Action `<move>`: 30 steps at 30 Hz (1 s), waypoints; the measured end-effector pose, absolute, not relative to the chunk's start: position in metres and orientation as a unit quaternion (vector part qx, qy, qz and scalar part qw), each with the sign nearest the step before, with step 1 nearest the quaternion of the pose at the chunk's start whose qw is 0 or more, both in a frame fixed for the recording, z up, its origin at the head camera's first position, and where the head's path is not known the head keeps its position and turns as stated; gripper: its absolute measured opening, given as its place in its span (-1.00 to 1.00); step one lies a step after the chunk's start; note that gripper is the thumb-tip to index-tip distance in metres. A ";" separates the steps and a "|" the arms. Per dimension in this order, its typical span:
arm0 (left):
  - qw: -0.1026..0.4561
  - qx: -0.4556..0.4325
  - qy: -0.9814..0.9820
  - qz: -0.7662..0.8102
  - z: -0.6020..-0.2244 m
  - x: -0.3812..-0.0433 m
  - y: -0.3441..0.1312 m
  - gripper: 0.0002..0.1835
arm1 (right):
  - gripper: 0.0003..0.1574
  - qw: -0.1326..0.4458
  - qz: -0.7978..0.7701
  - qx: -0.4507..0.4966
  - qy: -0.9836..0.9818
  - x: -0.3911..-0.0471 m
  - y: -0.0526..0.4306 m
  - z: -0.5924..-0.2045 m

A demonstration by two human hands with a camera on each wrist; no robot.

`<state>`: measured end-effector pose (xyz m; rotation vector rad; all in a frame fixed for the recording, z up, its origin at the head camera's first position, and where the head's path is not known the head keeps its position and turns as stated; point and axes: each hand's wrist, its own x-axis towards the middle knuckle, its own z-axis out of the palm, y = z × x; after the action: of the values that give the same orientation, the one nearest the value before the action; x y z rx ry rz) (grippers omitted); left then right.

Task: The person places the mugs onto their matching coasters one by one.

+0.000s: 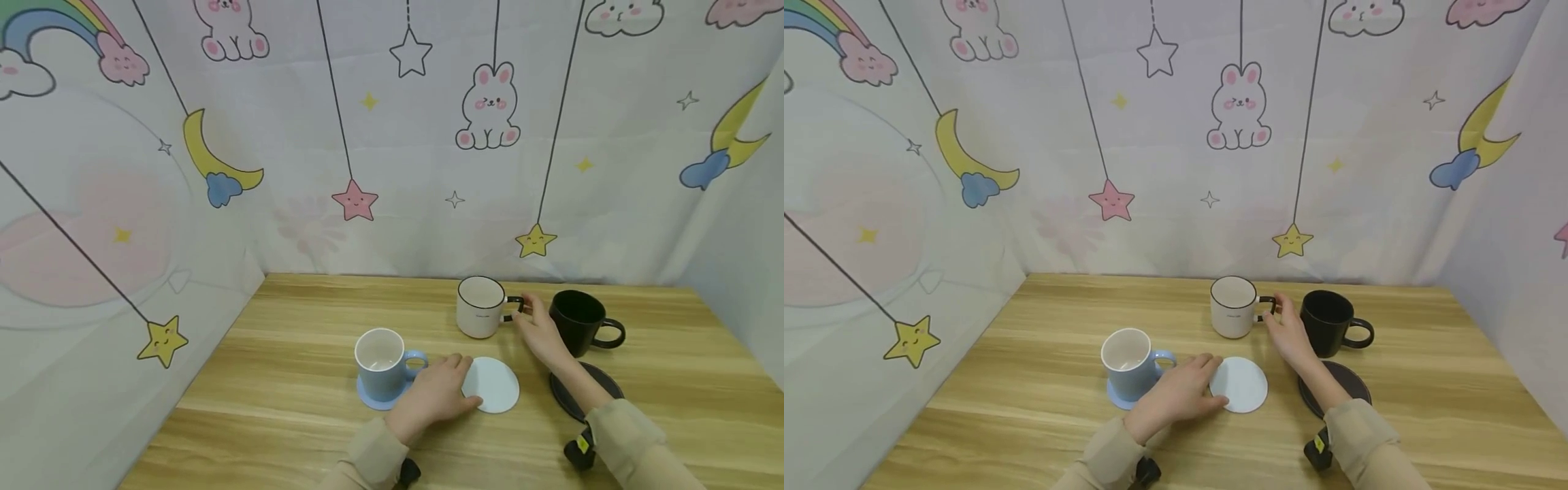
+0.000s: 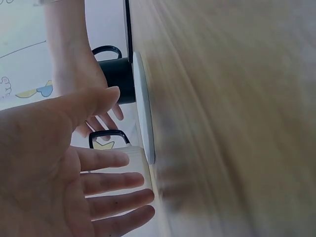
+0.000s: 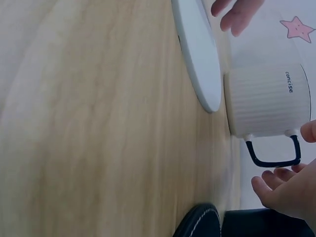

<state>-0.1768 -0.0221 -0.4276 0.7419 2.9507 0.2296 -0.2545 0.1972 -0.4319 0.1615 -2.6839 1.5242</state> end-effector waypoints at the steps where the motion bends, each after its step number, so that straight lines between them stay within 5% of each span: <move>1: 0.052 0.242 0.966 0.077 -0.428 -0.177 -0.022 -0.23 | -0.24 0.018 0.502 0.048 -0.863 -0.255 0.196 -0.432; 30: 0.076 0.242 0.963 0.092 -0.437 -0.184 -0.020 -0.11 | -0.35 0.003 0.652 -0.070 -0.755 -0.284 0.173 -0.433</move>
<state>-0.1844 -0.0196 -0.4365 0.7264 2.8862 0.2756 -0.2840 0.1731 -0.4326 -0.2196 -2.3679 2.0432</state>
